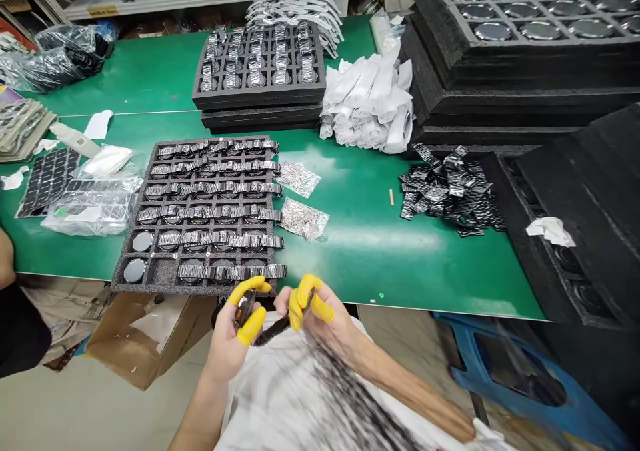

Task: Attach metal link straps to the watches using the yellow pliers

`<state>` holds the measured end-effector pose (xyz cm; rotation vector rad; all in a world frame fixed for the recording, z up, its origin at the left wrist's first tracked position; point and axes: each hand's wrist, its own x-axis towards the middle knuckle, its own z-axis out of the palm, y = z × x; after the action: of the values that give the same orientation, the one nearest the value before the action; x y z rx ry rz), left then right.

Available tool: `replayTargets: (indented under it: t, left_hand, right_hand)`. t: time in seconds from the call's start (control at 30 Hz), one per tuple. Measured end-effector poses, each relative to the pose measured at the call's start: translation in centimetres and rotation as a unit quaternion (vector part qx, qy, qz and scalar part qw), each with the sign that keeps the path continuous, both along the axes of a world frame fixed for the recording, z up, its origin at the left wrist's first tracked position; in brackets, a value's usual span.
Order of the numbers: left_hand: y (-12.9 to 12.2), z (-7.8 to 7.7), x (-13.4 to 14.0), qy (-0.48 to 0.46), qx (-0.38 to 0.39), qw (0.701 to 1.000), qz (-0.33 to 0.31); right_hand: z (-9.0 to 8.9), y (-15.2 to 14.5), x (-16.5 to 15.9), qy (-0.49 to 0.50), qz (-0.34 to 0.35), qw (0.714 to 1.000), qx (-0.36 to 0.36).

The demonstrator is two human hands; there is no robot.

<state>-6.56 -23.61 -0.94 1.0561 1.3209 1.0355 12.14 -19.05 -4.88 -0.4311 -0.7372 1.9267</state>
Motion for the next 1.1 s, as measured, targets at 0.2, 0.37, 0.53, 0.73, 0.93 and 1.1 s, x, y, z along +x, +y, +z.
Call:
replayTargets:
  t: [0.2, 0.37, 0.53, 0.73, 0.93, 1.1]
  left_hand:
    - [1.5, 1.0, -1.2, 0.357, 0.267, 0.888, -0.114]
    - [1.1, 0.3, -0.9, 0.371, 0.239, 0.887, -0.137]
    - [1.0, 0.1, -0.8, 0.360, 0.228, 0.894, -0.139]
    - [0.9, 0.3, -1.0, 0.347, 0.219, 0.900, -0.149]
    - [0.5, -0.1, -0.8, 0.332, 0.225, 0.907, -0.126]
    - [0.3, 0.8, -0.4, 0.261, 0.217, 0.927, -0.159]
  right_hand:
    - [0.4, -0.9, -1.4, -0.034, 0.173, 0.982, -0.065]
    - [0.6, -0.8, -1.3, -0.099, 0.182, 0.974, -0.094]
    - [0.3, -1.2, -1.5, -0.114, 0.173, 0.972, -0.107]
    - [0.6, -1.4, -1.6, -0.106, 0.163, 0.974, -0.119]
    - [1.0, -1.4, -2.0, -0.086, 0.123, 0.981, -0.124]
    - [1.5, -1.6, -2.0, -0.106, 0.072, 0.984, -0.128]
